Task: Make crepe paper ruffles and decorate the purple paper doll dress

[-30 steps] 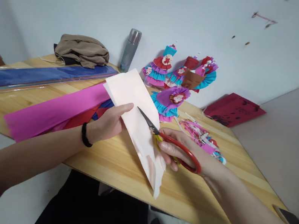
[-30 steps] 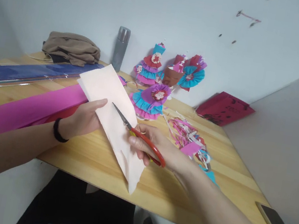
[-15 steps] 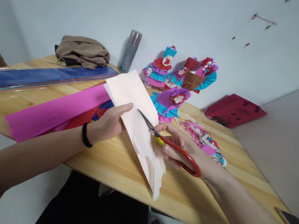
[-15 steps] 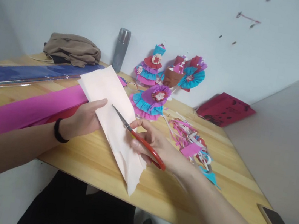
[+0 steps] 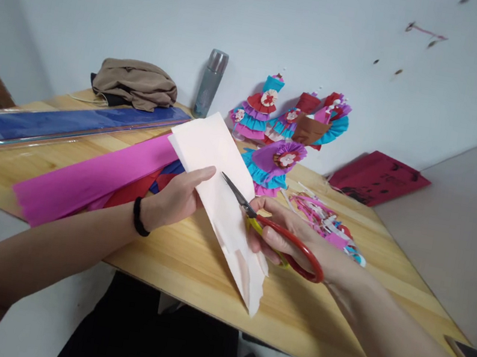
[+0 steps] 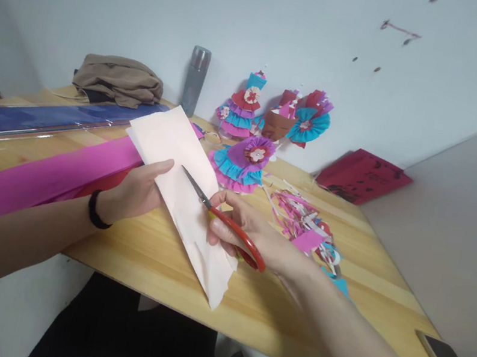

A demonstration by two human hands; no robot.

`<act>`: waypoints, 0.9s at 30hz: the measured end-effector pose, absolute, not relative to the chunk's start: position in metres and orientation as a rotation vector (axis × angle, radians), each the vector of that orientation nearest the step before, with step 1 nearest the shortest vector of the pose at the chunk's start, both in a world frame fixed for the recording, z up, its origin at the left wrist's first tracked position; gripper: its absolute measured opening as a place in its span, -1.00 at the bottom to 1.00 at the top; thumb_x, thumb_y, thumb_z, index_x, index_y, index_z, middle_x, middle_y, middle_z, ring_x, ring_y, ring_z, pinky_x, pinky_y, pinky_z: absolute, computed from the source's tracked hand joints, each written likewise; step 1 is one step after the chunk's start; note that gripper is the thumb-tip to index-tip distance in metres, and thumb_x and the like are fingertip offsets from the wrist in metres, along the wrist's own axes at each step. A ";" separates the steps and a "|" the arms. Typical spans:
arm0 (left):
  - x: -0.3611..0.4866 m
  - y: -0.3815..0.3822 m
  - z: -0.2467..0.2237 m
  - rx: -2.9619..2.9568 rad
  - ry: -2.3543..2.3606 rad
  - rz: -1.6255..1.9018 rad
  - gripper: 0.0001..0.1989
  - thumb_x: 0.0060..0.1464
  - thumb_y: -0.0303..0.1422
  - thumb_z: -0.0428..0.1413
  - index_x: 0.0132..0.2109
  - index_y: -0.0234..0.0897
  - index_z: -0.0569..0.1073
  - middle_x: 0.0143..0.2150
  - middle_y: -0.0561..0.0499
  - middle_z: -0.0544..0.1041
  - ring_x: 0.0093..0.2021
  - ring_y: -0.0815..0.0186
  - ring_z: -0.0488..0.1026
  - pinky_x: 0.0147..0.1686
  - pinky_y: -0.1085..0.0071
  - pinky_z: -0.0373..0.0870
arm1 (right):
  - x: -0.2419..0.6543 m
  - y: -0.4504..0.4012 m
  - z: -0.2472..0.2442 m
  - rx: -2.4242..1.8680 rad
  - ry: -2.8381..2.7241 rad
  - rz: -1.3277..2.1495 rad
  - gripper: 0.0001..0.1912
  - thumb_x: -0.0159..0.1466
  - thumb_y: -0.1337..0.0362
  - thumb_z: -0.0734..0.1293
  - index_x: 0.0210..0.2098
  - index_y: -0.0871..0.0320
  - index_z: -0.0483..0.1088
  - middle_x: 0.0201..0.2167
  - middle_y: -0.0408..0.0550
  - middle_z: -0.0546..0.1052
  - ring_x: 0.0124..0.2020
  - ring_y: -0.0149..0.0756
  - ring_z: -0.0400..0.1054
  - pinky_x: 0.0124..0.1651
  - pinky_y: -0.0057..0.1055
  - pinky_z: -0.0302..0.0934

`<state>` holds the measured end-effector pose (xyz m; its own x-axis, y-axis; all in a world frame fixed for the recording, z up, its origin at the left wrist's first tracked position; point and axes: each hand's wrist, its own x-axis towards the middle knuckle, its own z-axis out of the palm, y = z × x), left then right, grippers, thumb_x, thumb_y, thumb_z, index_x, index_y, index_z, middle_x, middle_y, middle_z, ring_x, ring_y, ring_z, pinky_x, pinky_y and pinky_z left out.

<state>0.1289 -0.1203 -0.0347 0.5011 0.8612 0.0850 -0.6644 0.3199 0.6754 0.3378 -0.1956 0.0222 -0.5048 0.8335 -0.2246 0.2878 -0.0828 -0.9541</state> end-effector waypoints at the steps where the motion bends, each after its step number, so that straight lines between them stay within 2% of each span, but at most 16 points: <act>1: 0.129 -0.120 -0.035 0.724 0.315 1.023 -0.75 0.01 -0.26 0.30 -0.17 -0.30 0.60 -0.04 -0.12 0.66 0.28 -0.12 0.38 0.37 -0.04 0.14 | 0.338 -0.195 0.022 -1.208 -1.752 1.623 -0.40 0.23 -0.23 0.40 -0.12 0.06 0.10 -0.44 -0.20 0.43 -0.61 -0.51 0.10 -0.60 -0.51 -0.11; 11: 0.130 -0.119 -0.037 0.807 0.299 1.000 -0.70 -0.01 -0.20 0.32 -0.16 -0.26 0.61 -0.01 -0.12 0.65 0.30 -0.17 0.34 0.32 -0.08 0.20 | 0.333 -0.189 0.025 -1.180 -1.787 1.584 -0.42 0.22 -0.20 0.43 -0.15 0.07 0.12 -0.46 -0.20 0.44 -0.62 -0.53 0.08 -0.62 -0.52 -0.13; 16: 0.130 -0.119 -0.040 0.816 0.324 1.002 -0.66 0.00 -0.18 0.31 -0.13 -0.29 0.61 -0.01 -0.15 0.64 0.25 -0.17 0.40 0.29 -0.09 0.23 | 0.333 -0.190 0.023 -1.257 -1.815 1.486 -0.43 0.22 -0.22 0.41 -0.17 0.06 0.12 -0.57 -0.29 0.36 -0.66 -0.52 0.09 -0.63 -0.53 -0.13; 19: 0.130 -0.119 -0.041 0.823 0.327 0.999 -0.63 0.02 -0.18 0.31 -0.06 -0.30 0.60 0.01 -0.17 0.64 0.23 -0.14 0.42 0.29 -0.07 0.24 | 0.335 -0.190 0.018 -1.273 -1.839 1.454 -0.44 0.22 -0.22 0.40 -0.18 0.05 0.11 -0.62 -0.35 0.31 -0.72 -0.54 0.02 -0.68 -0.55 -0.16; 23: 0.130 -0.119 -0.039 0.797 0.296 1.006 -0.57 -0.01 -0.17 0.33 0.00 -0.26 0.60 0.01 -0.11 0.65 0.26 -0.12 0.40 0.32 -0.04 0.23 | 0.335 -0.190 0.015 -1.264 -1.830 1.454 -0.43 0.21 -0.21 0.41 -0.19 0.04 0.10 -0.63 -0.38 0.28 -0.73 -0.55 -0.02 -0.69 -0.56 -0.19; 27: 0.129 -0.120 -0.033 0.722 0.271 1.070 -0.63 0.01 -0.19 0.33 -0.04 -0.22 0.61 0.04 -0.04 0.65 0.35 -0.06 0.32 0.36 0.05 0.21 | 0.332 -0.193 0.018 -1.263 -1.819 1.435 -0.42 0.21 -0.23 0.40 -0.18 0.05 0.09 -0.62 -0.40 0.20 -0.71 -0.56 -0.05 -0.67 -0.55 -0.22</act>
